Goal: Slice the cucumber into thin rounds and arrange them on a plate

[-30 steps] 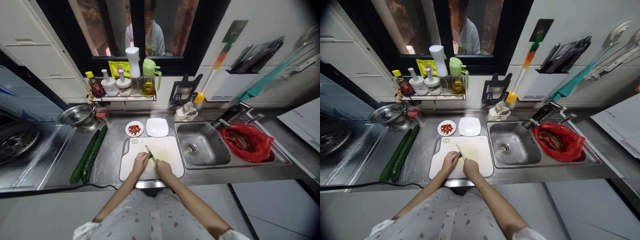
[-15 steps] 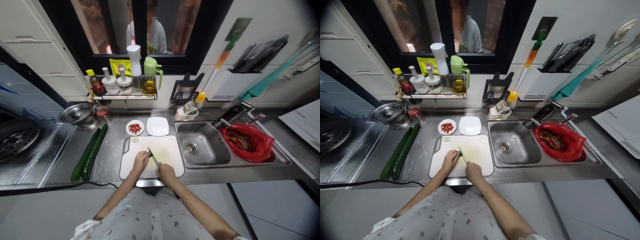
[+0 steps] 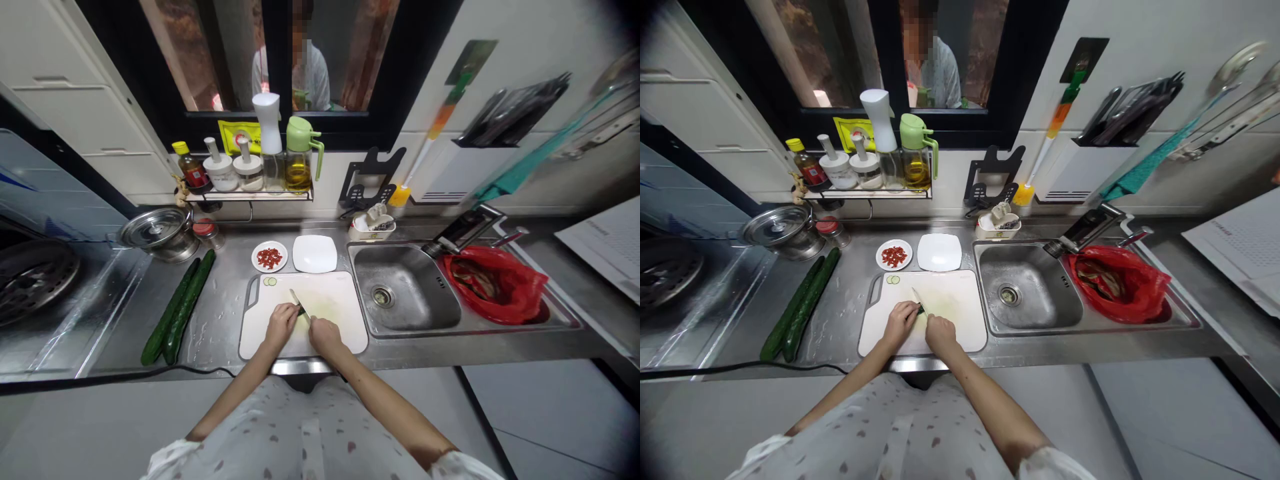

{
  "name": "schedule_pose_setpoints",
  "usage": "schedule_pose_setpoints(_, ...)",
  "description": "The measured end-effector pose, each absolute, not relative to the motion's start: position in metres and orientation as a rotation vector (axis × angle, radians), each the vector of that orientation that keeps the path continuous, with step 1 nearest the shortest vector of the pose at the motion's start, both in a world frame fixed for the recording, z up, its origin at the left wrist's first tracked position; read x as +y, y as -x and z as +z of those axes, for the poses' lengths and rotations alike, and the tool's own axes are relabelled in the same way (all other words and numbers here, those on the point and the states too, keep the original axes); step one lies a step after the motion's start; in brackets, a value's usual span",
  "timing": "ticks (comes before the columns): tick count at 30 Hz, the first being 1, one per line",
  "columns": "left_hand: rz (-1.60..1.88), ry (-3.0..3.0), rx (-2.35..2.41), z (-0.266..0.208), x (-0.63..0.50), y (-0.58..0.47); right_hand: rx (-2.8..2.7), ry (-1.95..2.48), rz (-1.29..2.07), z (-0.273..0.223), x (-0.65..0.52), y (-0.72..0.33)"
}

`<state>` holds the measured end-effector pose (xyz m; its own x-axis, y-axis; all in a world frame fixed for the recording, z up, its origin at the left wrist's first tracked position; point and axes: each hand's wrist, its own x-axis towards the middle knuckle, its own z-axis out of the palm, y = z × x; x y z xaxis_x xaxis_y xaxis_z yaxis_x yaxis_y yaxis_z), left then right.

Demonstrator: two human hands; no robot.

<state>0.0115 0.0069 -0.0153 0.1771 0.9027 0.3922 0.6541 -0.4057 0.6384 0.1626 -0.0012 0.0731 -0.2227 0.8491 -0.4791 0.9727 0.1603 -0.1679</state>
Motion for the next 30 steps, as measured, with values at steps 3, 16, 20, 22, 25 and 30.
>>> schedule_pose_setpoints(3, 1.071, -2.138, 1.483, -0.016, 0.007, -0.011, 2.171, -1.754, -0.646, 0.073, 0.002, -0.160)
schedule_pose_setpoints(16, 1.074, -2.124, 1.467, -0.013, 0.006, -0.012, 2.201, -1.746, -0.629, 0.067, -0.013, -0.173)
schedule_pose_setpoints(20, 1.068, -2.117, 1.473, -0.013, 0.006, -0.012, 2.197, -1.735, -0.642, 0.066, -0.011, -0.171)
schedule_pose_setpoints(22, 1.069, -2.117, 1.473, -0.013, 0.007, -0.012, 2.206, -1.740, -0.639, 0.065, -0.010, -0.170)
schedule_pose_setpoints(25, 1.063, -2.116, 1.472, -0.014, 0.007, -0.012, 2.210, -1.749, -0.631, 0.064, -0.008, -0.168)
schedule_pose_setpoints(30, 1.063, -2.111, 1.472, -0.015, 0.007, -0.012, 2.196, -1.760, -0.633, 0.060, -0.006, -0.166)
